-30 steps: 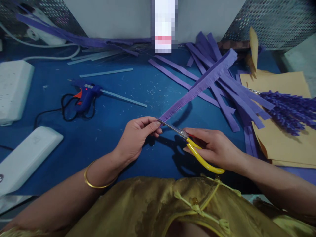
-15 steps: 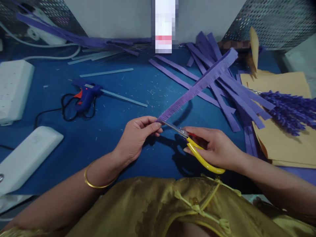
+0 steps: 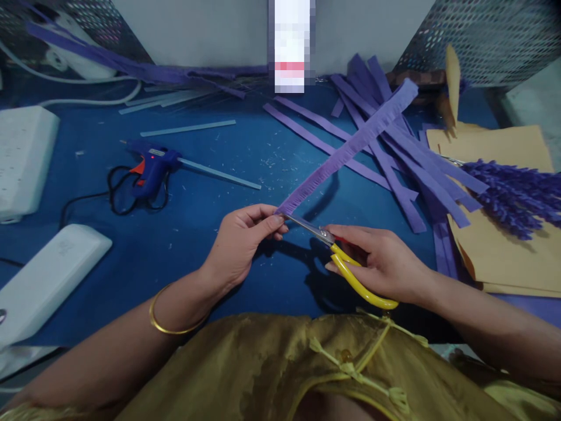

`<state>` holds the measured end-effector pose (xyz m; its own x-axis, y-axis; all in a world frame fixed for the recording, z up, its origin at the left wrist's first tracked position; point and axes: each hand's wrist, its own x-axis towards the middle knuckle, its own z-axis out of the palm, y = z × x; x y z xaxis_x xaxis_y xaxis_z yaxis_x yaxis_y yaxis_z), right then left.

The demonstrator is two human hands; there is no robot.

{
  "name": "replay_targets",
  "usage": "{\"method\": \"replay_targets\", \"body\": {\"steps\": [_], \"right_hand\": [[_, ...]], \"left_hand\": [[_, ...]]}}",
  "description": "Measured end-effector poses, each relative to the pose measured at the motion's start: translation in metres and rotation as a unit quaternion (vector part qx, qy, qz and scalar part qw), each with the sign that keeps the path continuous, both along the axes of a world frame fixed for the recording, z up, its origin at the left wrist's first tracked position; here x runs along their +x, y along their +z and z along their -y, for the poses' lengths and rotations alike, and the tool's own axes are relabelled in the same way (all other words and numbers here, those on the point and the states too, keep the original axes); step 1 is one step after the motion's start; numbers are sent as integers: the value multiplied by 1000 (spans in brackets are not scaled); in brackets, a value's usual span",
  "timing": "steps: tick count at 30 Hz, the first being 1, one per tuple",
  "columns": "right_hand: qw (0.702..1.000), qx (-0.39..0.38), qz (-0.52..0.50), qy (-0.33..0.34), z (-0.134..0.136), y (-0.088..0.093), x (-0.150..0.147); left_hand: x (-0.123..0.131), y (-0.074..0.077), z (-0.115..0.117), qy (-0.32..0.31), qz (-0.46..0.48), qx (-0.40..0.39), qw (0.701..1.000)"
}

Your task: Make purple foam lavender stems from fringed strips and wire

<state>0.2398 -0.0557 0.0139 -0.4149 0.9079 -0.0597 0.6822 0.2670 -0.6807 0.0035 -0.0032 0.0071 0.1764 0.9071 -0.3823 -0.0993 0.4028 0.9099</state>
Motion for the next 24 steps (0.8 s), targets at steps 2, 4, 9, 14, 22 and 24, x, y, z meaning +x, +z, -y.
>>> {"method": "replay_targets", "body": {"steps": [2, 4, 9, 14, 22, 24], "right_hand": [[1000, 8, 3, 8, 0, 1, 1], [1000, 17, 4, 14, 0, 1, 1], [1000, 15, 0, 21, 0, 1, 1], [1000, -1, -5, 11, 0, 0, 0], [1000, 22, -1, 22, 0, 1, 1], [999, 24, -1, 22, 0, 1, 1]], "left_hand": [[0, 0, 0, 2, 4, -4, 1000], [0, -1, 0, 4, 5, -9, 1000], [0, 1, -1, 2, 6, -11, 1000], [-1, -1, 0, -8, -2, -7, 1000], [-1, -1, 0, -14, -1, -10, 1000], [0, 0, 0, -13, -4, -11, 1000]]}}
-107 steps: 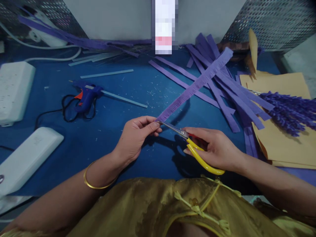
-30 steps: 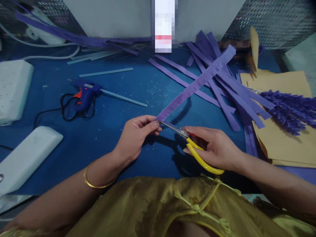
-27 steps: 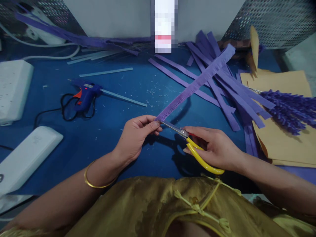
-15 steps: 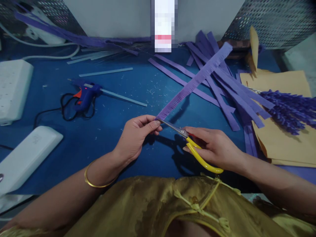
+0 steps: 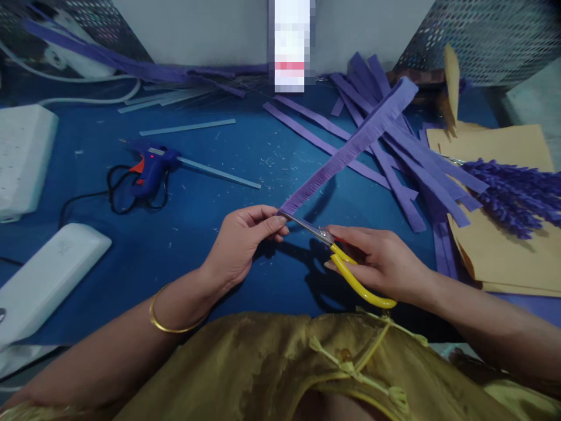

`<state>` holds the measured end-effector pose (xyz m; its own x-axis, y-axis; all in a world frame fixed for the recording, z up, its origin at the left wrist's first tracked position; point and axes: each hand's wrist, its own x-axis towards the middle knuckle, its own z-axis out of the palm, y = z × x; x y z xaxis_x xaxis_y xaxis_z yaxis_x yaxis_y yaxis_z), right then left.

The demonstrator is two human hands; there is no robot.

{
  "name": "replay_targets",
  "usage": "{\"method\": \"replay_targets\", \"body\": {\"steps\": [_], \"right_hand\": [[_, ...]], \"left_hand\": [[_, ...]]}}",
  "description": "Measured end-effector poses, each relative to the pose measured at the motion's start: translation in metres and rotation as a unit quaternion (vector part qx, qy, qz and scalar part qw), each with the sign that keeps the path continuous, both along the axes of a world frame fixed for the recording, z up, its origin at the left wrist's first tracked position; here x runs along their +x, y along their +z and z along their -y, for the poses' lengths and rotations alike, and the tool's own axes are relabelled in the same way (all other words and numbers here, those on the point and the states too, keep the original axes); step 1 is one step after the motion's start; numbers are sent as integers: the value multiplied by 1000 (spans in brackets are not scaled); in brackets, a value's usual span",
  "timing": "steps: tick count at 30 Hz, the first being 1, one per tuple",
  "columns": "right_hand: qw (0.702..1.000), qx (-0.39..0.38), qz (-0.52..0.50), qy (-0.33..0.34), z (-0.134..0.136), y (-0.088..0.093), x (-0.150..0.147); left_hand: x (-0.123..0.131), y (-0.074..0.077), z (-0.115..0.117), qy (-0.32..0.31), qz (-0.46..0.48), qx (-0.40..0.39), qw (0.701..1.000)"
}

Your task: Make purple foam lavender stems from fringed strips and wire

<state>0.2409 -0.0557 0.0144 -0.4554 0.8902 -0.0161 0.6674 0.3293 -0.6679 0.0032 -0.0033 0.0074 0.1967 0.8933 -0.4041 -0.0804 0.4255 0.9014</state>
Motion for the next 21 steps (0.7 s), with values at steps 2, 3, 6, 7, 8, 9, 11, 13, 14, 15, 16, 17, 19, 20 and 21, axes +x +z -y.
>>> {"method": "replay_targets", "body": {"steps": [2, 3, 6, 7, 8, 9, 11, 13, 14, 15, 16, 17, 19, 20, 21], "right_hand": [[1000, -1, 2, -1, 0, 0, 0], [1000, -2, 4, -2, 0, 0, 0], [1000, -2, 7, -7, 0, 0, 1], [1000, -4, 7, -8, 0, 0, 1], [1000, -7, 7, -8, 0, 0, 1], [1000, -11, 7, -7, -1, 0, 1], [1000, -16, 5, -4, -1, 0, 2], [1000, -18, 1, 0, -1, -1, 2], [1000, -18, -1, 1, -1, -1, 2], [1000, -19, -3, 0, -1, -1, 2], [1000, -22, -5, -1, -1, -1, 2], [1000, -28, -6, -3, -1, -1, 2], [999, -46, -12, -6, -1, 1, 1], [998, -59, -17, -7, -2, 2, 0], [997, -73, -24, -7, -2, 3, 0]], "left_hand": [[0, 1, 0, 0, 1, -3, 1000], [1, 1, 0, 1, 2, -4, 1000], [1, 2, -1, 12, 4, -3, 1000], [1, 2, -1, 16, 3, -1, 1000], [1, 2, -1, 19, 2, 2, 1000], [1, 2, -1, 20, 1, 5, 1000], [1, 2, -1, 20, 4, 5, 1000], [1, 2, -1, 21, 10, 4, 1000], [1, 2, -1, 21, 11, 5, 1000], [1, 1, -1, 21, 11, 6, 1000], [1, 1, -1, 22, 9, 7, 1000], [1, 1, -1, 21, 8, 9, 1000], [1, 1, -1, 20, 8, 10, 1000], [0, 1, -2, 19, 11, 8, 1000], [0, 1, -2, 18, 14, 4, 1000]]}}
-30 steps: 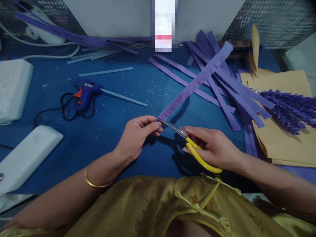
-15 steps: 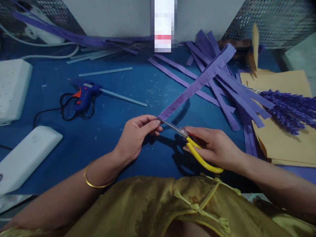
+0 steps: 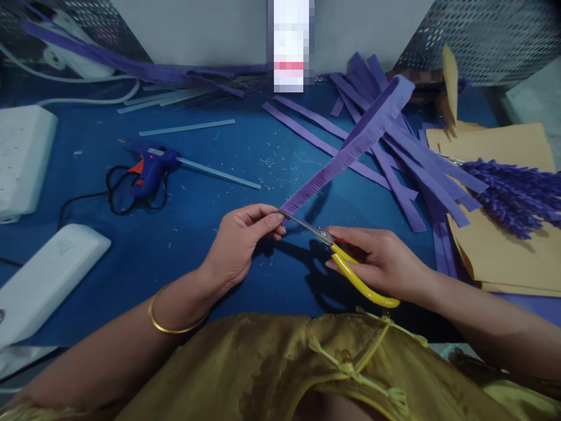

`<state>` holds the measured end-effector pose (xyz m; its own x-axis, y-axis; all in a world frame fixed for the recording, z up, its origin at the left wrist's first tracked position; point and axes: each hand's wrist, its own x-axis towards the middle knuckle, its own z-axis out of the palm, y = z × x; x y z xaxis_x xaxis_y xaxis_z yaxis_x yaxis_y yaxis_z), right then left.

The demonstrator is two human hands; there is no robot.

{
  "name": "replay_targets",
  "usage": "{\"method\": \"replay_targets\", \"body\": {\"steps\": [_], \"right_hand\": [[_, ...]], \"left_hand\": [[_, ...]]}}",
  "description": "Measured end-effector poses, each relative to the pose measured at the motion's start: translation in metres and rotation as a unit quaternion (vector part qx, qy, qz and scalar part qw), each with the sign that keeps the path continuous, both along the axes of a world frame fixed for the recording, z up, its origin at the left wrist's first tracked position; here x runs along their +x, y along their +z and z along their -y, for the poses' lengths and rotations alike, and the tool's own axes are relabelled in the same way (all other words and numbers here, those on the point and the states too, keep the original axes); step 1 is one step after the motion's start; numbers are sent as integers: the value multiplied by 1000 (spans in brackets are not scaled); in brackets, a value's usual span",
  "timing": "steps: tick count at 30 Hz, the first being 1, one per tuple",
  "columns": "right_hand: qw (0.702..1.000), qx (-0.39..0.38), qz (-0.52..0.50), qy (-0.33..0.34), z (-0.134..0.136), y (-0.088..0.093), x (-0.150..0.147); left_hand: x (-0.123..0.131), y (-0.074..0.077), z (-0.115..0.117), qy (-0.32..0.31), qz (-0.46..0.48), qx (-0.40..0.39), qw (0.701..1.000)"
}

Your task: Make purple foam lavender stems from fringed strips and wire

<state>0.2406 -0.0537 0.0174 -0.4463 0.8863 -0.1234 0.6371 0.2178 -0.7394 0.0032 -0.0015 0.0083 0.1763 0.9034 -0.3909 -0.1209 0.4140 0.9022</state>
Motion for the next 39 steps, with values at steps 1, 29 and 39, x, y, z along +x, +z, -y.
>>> {"method": "replay_targets", "body": {"steps": [1, 29, 39], "right_hand": [[1000, -13, -8, -1, 0, 1, -1], [999, 37, 13, -25, 4, -8, 0], [998, 60, 20, 0, 2, -5, 2]], "left_hand": [[0, 0, 0, -2, 5, -4, 1000], [2, 0, 0, 18, -2, 8, 1000], [2, -1, 1, 19, -5, 4, 1000]]}}
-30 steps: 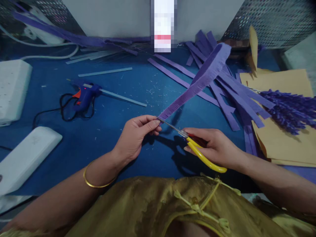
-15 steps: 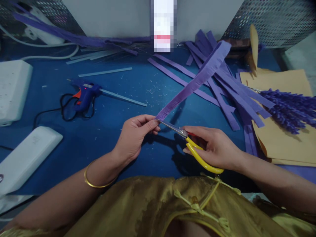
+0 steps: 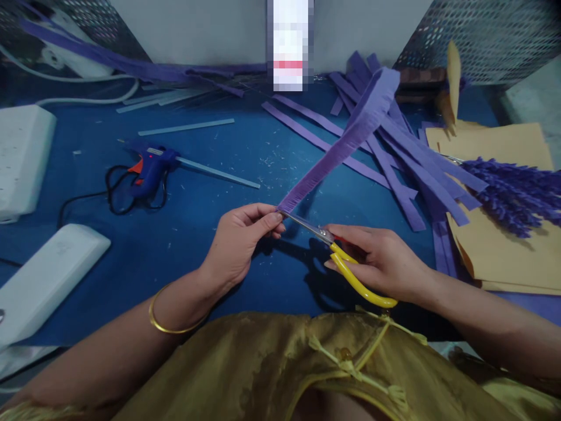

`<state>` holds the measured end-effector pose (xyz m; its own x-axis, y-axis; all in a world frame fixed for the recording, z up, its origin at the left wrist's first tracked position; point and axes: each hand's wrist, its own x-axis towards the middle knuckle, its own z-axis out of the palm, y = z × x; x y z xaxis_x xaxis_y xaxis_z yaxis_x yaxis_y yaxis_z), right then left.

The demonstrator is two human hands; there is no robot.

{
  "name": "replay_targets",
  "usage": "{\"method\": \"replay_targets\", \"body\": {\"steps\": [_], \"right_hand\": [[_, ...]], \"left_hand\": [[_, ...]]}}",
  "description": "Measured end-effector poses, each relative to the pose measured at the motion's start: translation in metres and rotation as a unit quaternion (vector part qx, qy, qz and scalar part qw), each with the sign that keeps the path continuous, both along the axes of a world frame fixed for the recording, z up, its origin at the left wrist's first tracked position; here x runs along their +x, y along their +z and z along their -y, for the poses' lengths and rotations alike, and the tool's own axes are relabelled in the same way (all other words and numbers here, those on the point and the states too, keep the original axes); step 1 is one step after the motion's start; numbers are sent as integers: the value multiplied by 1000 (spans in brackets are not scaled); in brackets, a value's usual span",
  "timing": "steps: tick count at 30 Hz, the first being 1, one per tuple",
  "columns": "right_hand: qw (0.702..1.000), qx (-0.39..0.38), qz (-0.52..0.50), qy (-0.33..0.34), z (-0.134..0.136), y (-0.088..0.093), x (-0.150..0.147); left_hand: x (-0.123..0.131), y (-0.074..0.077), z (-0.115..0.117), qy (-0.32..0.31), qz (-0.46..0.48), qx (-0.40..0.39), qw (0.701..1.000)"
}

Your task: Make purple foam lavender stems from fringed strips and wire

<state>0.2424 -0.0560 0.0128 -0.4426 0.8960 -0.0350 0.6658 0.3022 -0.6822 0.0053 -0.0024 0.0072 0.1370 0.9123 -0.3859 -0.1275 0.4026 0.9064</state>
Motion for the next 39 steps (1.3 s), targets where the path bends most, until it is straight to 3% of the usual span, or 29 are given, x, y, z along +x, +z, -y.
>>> {"method": "replay_targets", "body": {"steps": [9, 29, 39], "right_hand": [[1000, -25, -5, -5, 0, 0, -3], [1000, 1, 6, 0, -1, 1, 0], [995, -90, -33, -8, -3, 4, -3]], "left_hand": [[-1, -1, 0, -10, 6, -1, 1000], [-1, 0, 0, -14, -5, -11, 1000], [-1, -1, -1, -16, 1, -5, 1000]]}}
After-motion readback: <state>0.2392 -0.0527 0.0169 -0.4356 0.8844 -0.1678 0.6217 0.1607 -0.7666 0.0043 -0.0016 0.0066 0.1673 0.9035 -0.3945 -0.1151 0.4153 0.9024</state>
